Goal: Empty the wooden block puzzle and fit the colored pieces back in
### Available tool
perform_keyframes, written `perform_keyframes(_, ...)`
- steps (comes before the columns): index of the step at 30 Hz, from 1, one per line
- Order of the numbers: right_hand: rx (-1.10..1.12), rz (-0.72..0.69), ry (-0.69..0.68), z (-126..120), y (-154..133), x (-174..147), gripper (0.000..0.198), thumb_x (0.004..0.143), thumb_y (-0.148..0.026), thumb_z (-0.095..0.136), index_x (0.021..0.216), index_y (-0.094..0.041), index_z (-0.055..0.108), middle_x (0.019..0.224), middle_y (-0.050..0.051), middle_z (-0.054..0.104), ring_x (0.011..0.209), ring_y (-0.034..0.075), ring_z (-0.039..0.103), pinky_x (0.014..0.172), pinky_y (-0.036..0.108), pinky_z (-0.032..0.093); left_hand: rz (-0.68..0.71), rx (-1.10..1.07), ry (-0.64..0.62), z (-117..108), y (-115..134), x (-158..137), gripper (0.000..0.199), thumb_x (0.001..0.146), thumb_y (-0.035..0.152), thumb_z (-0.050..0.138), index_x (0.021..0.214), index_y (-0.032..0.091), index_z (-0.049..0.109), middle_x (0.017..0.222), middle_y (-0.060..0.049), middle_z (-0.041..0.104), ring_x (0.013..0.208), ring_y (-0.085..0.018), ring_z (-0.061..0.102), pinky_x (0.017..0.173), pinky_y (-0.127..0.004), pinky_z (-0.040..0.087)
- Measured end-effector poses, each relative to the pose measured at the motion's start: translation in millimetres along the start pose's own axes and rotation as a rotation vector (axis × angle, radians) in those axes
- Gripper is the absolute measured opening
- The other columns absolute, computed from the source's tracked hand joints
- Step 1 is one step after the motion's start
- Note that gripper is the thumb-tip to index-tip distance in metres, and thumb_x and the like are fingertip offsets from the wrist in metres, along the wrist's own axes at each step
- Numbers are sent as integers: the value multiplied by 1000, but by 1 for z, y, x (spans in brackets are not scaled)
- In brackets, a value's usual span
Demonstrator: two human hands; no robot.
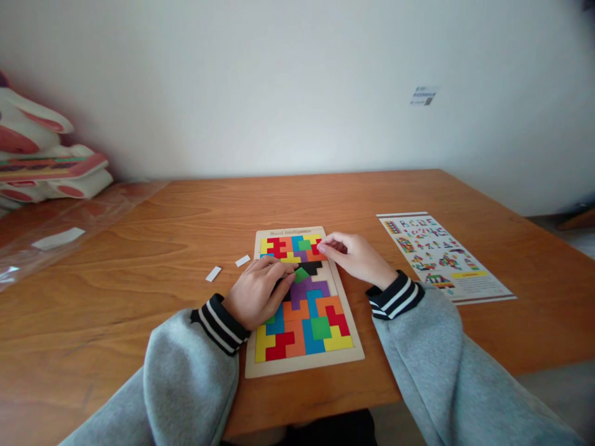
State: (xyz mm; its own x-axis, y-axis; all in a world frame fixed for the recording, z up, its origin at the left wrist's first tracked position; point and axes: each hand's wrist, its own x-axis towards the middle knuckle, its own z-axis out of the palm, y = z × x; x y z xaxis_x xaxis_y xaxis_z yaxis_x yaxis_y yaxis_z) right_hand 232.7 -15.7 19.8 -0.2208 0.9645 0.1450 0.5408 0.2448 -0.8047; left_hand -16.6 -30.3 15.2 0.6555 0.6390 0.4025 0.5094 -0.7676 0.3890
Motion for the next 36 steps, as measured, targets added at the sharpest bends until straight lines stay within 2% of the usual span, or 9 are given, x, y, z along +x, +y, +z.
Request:
perform_keyframes(3,63,-14,23,-1,-7,-1,31,92,-46,56,93,-18,70,90,5,73,78,17,65,69,29,49,-21,-54,84,0,0,1,17,99,26,47,99,19,62,104,-6,72,95,-21,63,86,-37,52)
perform_keyframes(9,171,-34,-173,5,-25,-7,35,86,-52,64,100,-20,71,87,3,71,75,15,63,64,26,48,-35,-79,197,-1,2,4,18,98,29,51,91,19,64,87,-4,71,81,-18,64,77,-32,51)
perform_keyframes(16,179,-68,-174,10,-30,-8,30,84,-49,67,88,-19,71,84,3,71,73,15,62,66,27,50,-56,-111,204,0,4,4,21,97,31,53,89,19,67,81,-4,70,75,-16,64,72,-29,51)
perform_keyframes(22,233,-29,-145,5,-25,-5,30,86,-47,64,92,-18,68,85,4,72,76,15,66,70,28,52,-66,-120,179,-1,5,4,17,96,30,56,96,18,68,86,-4,71,79,-17,65,75,-30,52)
perform_keyframes(27,305,-8,-94,5,-22,-4,34,83,-50,68,92,-17,69,87,5,73,77,15,67,71,29,54,-102,-128,189,0,3,4,16,95,30,57,99,19,68,88,-4,72,79,-16,65,77,-30,53)
perform_keyframes(33,242,0,-161,14,-30,-8,32,84,-50,67,93,-20,72,83,3,73,71,14,64,61,26,51,-114,-160,226,2,1,3,18,95,33,58,93,20,69,81,-3,71,73,-15,65,70,-26,53)
perform_keyframes(36,89,-54,-99,7,-25,-6,30,86,-49,65,90,-20,74,82,3,72,69,14,61,60,26,46,-212,-161,220,2,0,3,21,96,35,54,92,20,67,80,-2,72,70,-14,65,65,-25,52)
